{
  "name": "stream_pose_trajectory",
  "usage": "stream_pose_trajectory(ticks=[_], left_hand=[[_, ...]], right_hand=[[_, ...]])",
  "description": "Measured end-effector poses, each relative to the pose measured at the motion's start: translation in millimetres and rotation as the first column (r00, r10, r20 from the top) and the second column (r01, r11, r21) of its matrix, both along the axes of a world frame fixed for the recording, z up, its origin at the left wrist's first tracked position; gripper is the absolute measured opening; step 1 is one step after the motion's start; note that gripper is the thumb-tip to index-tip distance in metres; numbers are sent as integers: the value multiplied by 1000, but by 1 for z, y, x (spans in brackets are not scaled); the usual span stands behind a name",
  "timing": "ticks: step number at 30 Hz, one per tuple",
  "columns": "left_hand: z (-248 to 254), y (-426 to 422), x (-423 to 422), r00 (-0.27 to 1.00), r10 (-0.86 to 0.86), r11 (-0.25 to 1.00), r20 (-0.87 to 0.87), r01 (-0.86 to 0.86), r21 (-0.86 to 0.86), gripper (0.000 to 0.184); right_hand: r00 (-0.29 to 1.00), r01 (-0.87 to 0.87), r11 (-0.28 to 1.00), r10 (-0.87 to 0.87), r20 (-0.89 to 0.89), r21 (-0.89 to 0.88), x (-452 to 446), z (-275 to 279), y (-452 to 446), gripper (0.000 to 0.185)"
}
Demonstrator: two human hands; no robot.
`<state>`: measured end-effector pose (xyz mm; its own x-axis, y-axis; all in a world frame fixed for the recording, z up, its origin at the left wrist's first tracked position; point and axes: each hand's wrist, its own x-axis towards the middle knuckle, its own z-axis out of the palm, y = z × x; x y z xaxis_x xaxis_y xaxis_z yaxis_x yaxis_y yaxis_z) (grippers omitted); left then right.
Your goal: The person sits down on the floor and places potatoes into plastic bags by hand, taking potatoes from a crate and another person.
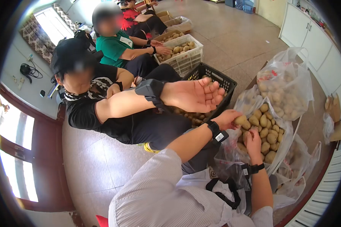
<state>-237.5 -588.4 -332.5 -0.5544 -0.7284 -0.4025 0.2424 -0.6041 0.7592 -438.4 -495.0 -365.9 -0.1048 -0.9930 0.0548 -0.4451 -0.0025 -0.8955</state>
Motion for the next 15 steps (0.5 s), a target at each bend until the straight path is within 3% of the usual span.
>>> stream_pose_trajectory(ticks=[1, 2, 4, 5, 7, 9, 15], left_hand=[[-2, -5, 3, 996, 84, 996, 1, -84, 12, 28], [-3, -13, 11, 982, 187, 980, -25, -184, 72, 26], [-4, -19, 20, 965, 264, 963, 0, -263, 63, 26], [-4, -22, 22, 940, 341, 938, 22, -342, 57, 26], [-22, -34, 33, 933, 360, 931, 11, -360, 67, 26], [-30, -41, 43, 868, 491, 864, 74, -496, 92, 28], [-45, -47, 62, 742, 668, 735, 65, -670, 98, 25]], right_hand=[[980, 31, 995, -49, -191, -97, -5, -8, 3, 25], [981, 33, 994, -52, -189, -101, -12, -14, 7, 25], [902, -18, 992, -38, -430, -125, -18, -17, 15, 37], [903, -15, 992, -42, -427, -129, -20, -19, 17, 37], [874, 17, 995, 31, -485, 94, -14, -5, 25, 52], [865, 27, 995, 27, -502, 101, -12, -4, 29, 55], [805, -3, 991, 81, -587, 133, -6, -1, 27, 65]])
